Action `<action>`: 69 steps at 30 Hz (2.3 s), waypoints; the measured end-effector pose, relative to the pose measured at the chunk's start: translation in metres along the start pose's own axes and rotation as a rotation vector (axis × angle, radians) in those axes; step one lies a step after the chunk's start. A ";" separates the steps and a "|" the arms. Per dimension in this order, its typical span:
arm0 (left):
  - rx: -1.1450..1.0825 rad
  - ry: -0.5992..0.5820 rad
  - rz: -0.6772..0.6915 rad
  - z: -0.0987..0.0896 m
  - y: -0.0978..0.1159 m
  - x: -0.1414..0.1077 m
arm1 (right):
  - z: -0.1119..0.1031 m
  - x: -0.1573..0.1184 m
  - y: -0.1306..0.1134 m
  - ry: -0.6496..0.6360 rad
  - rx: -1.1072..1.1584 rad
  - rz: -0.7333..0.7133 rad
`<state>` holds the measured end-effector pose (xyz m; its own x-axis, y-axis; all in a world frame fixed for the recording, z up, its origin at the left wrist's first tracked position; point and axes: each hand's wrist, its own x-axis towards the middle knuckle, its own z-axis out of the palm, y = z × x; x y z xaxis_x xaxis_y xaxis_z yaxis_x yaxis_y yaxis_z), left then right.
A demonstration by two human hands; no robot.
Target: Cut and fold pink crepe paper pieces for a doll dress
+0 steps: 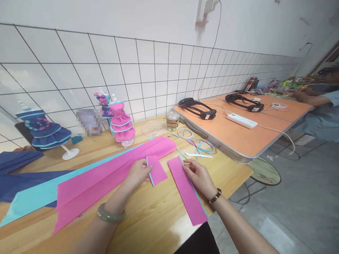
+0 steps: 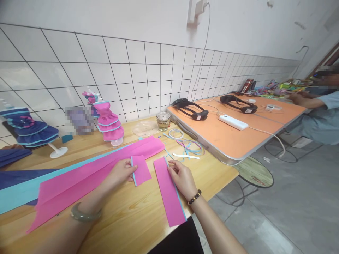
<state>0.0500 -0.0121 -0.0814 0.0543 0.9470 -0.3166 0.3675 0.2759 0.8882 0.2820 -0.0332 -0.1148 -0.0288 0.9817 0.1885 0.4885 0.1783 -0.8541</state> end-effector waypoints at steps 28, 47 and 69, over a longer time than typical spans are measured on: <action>-0.257 -0.320 -0.172 0.043 0.007 -0.022 | 0.007 -0.007 -0.017 -0.113 -0.036 -0.084; -0.240 -0.336 -0.065 0.039 0.014 -0.026 | 0.006 -0.004 -0.014 -0.125 0.312 0.026; -0.569 -0.257 0.260 0.046 0.004 -0.019 | -0.002 -0.006 -0.019 -0.239 0.573 0.131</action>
<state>0.0931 -0.0369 -0.0870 0.3196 0.9445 -0.0753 -0.2298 0.1543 0.9609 0.2744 -0.0430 -0.0992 -0.2264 0.9740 0.0081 -0.0416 -0.0014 -0.9991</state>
